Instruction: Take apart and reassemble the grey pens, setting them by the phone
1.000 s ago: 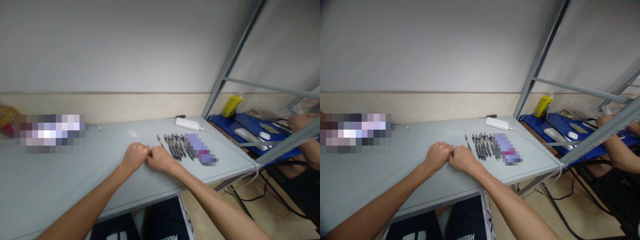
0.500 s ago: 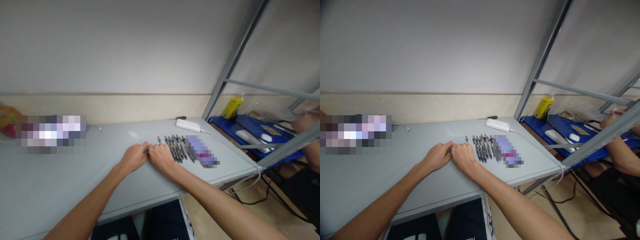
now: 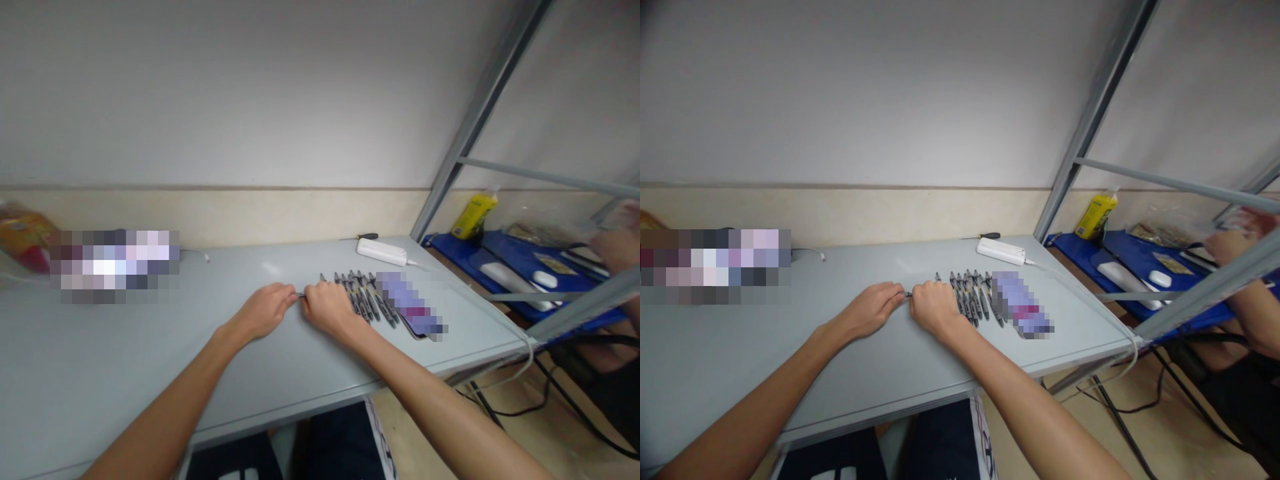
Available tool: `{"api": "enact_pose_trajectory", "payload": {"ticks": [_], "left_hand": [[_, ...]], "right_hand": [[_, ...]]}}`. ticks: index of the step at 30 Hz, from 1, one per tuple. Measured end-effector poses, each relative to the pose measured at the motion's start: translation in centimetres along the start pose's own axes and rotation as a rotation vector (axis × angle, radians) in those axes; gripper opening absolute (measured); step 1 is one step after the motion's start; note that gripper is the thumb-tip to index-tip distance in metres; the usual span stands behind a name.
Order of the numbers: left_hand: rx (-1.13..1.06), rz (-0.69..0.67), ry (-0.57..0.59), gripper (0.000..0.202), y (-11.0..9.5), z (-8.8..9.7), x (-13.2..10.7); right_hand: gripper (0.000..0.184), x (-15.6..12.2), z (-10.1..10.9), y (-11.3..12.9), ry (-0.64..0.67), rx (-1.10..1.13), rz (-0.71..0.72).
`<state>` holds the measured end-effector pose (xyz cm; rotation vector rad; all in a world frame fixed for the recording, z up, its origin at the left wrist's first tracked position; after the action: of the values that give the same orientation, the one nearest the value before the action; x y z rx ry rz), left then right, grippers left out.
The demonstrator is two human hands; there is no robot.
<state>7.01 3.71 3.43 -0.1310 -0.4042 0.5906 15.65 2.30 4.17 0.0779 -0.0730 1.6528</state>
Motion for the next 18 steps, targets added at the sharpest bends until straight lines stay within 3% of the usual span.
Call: {"api": "enact_pose_trajectory", "payload": {"ticks": [4, 11, 14, 18], "left_hand": [[-0.09, 0.041, 0.05, 0.039, -0.1, -0.4, 0.0], [-0.359, 0.126, -0.221, 0.02, 0.8, 1.5, -0.1], [-0.569, 0.202, -0.303, 0.02, 2.0, 1.3, -0.3], [-0.897, 0.292, -0.342, 0.025, 3.1, -0.1, -0.3]], "right_hand": [[0.029, -0.2, -0.2, -0.2, -0.007, -0.026, 0.053], [0.034, -0.2, 0.5, -1.8, -0.087, 0.067, 0.0], [0.038, -0.3, 1.1, -2.0, -0.122, 0.181, 0.089], [0.027, -0.6, 1.5, -2.0, -0.106, 0.327, 0.227]]}}
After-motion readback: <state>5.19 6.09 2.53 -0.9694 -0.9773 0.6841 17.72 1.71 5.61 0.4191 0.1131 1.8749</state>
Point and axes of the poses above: each hand's wrist, its own x-axis towards the middle knuckle, its own z-axis out of the back of the hand, y = z × x, the point moved 8 cm from there along x, towards the middle knuckle, and after that the axes turned 10 degrees about -z, right-handed, at the moved point
